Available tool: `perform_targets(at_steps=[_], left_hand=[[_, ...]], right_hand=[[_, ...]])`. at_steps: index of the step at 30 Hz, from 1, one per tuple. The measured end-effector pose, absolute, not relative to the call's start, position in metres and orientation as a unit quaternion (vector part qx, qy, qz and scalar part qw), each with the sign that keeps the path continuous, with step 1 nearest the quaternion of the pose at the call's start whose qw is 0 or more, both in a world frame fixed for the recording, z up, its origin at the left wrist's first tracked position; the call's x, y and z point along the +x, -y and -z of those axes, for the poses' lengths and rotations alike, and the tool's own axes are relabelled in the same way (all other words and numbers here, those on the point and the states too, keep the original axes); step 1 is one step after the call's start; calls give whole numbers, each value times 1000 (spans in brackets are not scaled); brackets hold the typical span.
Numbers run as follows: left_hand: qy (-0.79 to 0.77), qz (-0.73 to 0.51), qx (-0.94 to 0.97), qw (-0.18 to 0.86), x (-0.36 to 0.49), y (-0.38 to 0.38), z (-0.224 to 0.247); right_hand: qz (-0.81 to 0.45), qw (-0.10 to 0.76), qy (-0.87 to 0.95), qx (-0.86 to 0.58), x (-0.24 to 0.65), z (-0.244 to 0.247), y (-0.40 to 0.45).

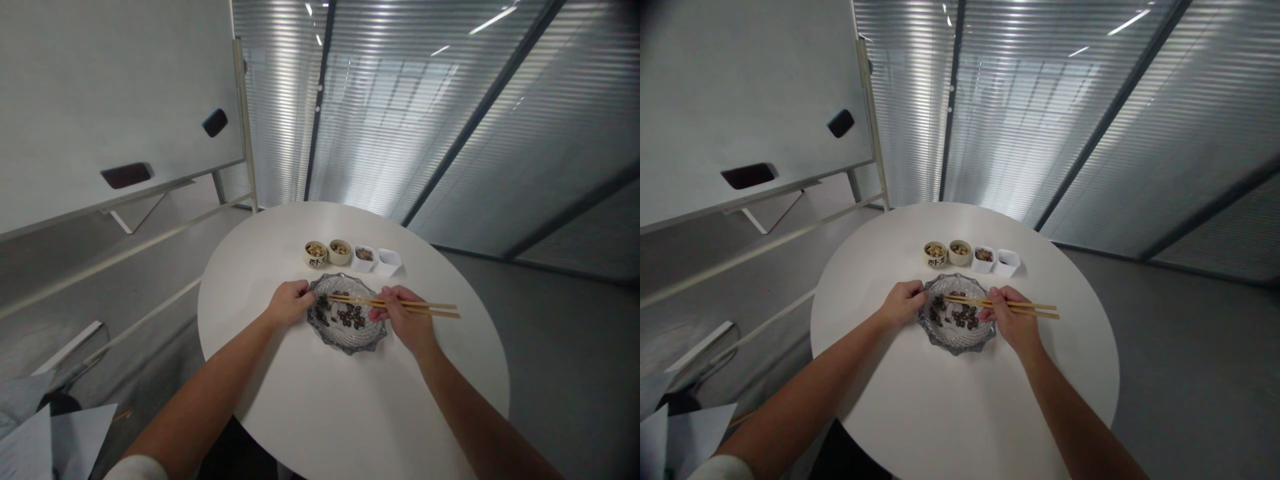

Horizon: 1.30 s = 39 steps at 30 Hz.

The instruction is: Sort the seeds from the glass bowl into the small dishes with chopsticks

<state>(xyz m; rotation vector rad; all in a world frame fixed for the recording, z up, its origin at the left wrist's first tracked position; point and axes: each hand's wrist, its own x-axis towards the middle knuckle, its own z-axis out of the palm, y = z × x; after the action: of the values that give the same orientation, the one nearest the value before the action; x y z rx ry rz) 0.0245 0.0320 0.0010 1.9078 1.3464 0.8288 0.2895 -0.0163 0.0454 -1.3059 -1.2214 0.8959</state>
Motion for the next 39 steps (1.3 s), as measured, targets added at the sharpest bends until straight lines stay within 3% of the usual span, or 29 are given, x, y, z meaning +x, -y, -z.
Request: perform_targets(at_steps=[7,21,39], left_hand=[[-515,-315,729,323,25,-33,1],[-516,-314,728,323,25,-32,-2],[-515,-306,735,317,25,-33,-1]], right_hand=[[-355,566,530,-522,304,-42,25],[-337,513,522,-592,301,-42,22],[-287,512,583,-561,293,-31,21]])
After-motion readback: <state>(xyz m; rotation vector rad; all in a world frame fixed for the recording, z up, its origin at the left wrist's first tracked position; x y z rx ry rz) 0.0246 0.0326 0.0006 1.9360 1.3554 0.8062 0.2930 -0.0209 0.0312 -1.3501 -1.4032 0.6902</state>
